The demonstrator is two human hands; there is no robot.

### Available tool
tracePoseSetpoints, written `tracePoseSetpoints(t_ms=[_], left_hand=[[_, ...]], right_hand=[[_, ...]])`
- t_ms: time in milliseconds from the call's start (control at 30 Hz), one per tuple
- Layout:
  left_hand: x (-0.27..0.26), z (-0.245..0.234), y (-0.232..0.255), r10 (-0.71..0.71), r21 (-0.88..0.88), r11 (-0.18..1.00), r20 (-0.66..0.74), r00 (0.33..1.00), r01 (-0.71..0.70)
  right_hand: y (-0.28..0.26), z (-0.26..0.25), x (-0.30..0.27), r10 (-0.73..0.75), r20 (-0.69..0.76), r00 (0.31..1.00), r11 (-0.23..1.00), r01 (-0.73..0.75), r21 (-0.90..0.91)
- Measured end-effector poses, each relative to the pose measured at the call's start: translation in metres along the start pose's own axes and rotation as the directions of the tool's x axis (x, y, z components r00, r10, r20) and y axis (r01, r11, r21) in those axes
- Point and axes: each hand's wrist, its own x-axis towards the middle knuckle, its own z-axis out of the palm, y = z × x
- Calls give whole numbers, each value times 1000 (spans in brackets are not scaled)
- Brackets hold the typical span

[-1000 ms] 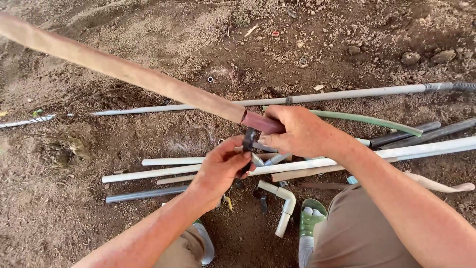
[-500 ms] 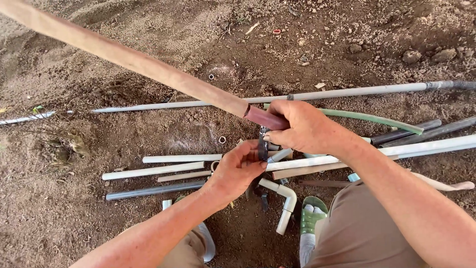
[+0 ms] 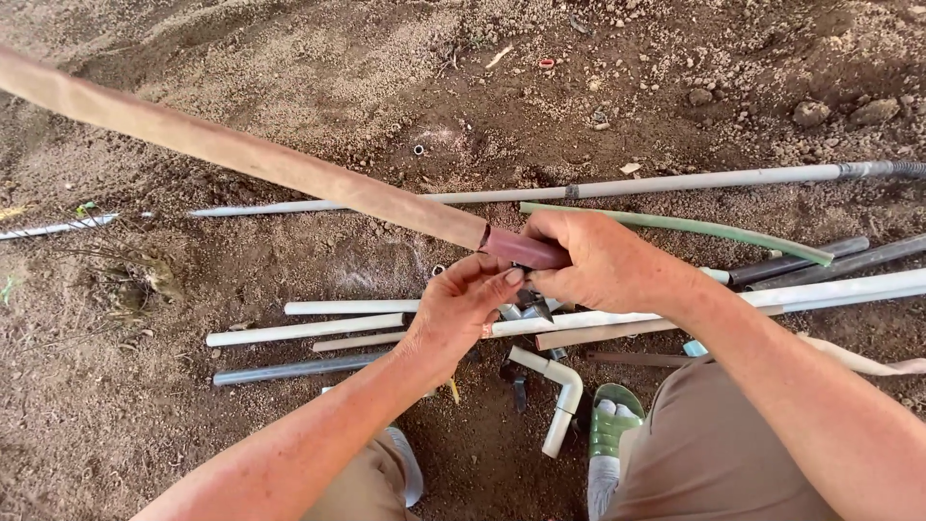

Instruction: The person sits on the ground and assembles a plumbing system. They use a hammer to tap a white PVC pipe into a fitting, then connect a long flexible hose to a pipe using a black clamp, tightening it by hand.

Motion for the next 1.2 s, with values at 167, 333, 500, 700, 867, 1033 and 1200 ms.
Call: tracePoseSetpoints(t_ms=[167,333,500,700,867,1033,1200], left_hand=[[-3,0,-1,59,48,997,-38,998,-57],[1,-9,-6,102,81,992,-65,993,-97],[1,-8,1,397,41,917,-45,917,-396],[14,-36,5,448,132,883,52,893,-450],[8,-36,10,427,138,892,53,903,-430],[17,-37,0,472,51,879,55,880,-475],[13,-38,6,507,55,859,47,861,-509]], right_hand=[[3,0,3,15,40,999,999,-13,-38],[0,-3,2,7,83,996,1000,-9,24],[-1,-5,-2,25,141,990,995,-39,95],[-14,-4,-4,2,162,987,998,-11,58],[-22,-4,-12,12,161,987,993,-30,111],[-21,-7,-11,-14,167,986,995,-2,99],[-18,-9,-6,-36,147,988,996,22,92]])
